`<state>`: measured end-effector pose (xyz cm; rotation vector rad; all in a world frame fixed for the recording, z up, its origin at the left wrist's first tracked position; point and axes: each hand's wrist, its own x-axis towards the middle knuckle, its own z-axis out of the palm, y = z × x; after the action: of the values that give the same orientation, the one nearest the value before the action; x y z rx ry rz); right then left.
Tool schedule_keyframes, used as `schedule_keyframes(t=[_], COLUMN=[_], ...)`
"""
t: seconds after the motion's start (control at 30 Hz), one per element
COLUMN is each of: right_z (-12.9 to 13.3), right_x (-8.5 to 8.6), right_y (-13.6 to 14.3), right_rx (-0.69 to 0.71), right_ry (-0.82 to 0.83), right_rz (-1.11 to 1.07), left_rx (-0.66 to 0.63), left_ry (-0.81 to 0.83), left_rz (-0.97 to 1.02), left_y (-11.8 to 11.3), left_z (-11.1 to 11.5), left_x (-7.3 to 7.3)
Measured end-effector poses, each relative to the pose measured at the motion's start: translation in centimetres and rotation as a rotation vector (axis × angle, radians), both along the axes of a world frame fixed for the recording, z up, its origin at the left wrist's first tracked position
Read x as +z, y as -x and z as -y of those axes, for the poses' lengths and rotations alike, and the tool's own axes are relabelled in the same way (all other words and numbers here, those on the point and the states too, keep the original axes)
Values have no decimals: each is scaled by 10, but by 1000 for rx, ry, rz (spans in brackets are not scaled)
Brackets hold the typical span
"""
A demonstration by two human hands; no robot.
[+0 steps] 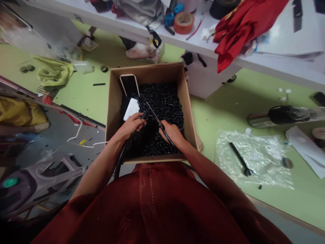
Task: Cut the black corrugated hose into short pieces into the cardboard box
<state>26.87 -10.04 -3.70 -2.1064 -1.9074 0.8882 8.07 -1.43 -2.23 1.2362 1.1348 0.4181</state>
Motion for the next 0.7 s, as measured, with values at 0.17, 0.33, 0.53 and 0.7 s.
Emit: schedule_keyframes(t=[0.17,0.33,0.53,0.7], right_z=[0,-2,-3,-3], right_x=[0,2,9,7], right_y=[-3,-5,-7,-8], right_rx=[-34,-108,-136,-107], right_ry=[-40,-39,-43,-54], right_rz=[-121,-249,-398,-419], left_rx=[-14,24,62,57], left_ry=[105,179,166,108], left_rz=[178,217,175,159], left_y=[4,3,2,2], left_z=[1,5,4,4], left_x=[9,12,16,13])
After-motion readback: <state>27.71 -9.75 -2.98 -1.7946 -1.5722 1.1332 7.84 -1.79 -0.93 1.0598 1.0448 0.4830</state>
